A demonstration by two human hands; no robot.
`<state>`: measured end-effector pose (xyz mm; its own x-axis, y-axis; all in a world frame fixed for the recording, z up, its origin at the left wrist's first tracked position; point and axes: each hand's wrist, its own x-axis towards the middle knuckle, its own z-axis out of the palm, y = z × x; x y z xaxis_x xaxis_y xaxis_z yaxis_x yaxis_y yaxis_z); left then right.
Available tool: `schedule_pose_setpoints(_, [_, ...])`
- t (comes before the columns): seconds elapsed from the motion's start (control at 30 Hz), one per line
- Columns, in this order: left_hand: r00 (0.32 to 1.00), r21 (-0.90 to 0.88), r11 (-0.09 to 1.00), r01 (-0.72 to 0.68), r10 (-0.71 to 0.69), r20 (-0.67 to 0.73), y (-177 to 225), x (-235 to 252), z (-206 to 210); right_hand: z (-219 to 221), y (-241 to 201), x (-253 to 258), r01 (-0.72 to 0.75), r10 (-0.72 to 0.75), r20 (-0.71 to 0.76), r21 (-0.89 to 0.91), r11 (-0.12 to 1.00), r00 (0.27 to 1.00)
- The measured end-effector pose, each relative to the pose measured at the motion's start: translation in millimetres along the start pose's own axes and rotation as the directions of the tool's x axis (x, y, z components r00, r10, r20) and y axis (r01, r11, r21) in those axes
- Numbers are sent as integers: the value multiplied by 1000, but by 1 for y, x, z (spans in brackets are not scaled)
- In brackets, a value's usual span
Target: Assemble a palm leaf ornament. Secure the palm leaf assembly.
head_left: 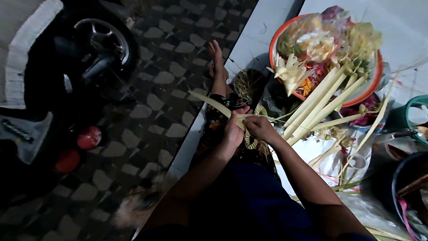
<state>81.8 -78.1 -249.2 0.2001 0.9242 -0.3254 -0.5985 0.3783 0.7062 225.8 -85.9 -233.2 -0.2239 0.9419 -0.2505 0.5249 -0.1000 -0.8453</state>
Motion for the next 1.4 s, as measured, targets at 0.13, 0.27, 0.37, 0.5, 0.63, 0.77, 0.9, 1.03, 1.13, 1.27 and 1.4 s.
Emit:
schedule_pose_setpoints(0.13, [999, 43, 999, -32, 30, 40, 2, 4, -2, -20, -11, -6, -12, 3, 97, 93, 996, 995])
schedule_pose_setpoints(0.27, [995, 17, 997, -79, 78, 55, 23, 10, -5, -61, -24, -30, 156, -153, -60, 57, 986, 986])
schedule_pose_setpoints(0.37, [994, -24, 996, -86, 88, 66, 36, 13, -3, -89, -31, -47, 184, -267, -316, -269, 946, 911])
schedule_pose_setpoints(0.5, [994, -29, 997, -74, 76, 81, 36, 12, 6, -103, -28, -46, 84, -289, -348, -500, 862, 892])
schedule_pose_setpoints(0.63, [990, -4, 997, -73, 73, 122, 35, 10, 8, -99, -11, -28, 57, -159, -234, -393, 918, 959])
schedule_pose_setpoints(0.77, [985, 3, 995, -98, 96, 143, 36, 9, 7, -84, -3, -18, 32, -48, -103, -145, 989, 994])
schedule_pose_setpoints(0.9, [975, 52, 992, -114, 102, 195, 32, 8, 7, -65, -2, -12, -16, 8, -123, -60, 998, 992])
schedule_pose_setpoints(1.03, [980, 112, 989, -99, 77, 181, 32, 5, 10, -58, 0, -13, -23, 23, -162, 4, 1000, 987])
schedule_pose_setpoints(1.13, [979, 165, 979, -122, 92, 182, 32, 4, 11, -56, 3, -14, -7, 12, -176, 30, 1000, 984])
schedule_pose_setpoints(1.27, [973, 205, 964, -171, 132, 190, 29, 4, 10, -55, 0, -14, 1, 5, -185, 37, 999, 983])
schedule_pose_setpoints(1.4, [957, 240, 939, -247, 198, 214, 26, 5, 10, -50, -2, -14, -33, 46, -174, 78, 996, 984])
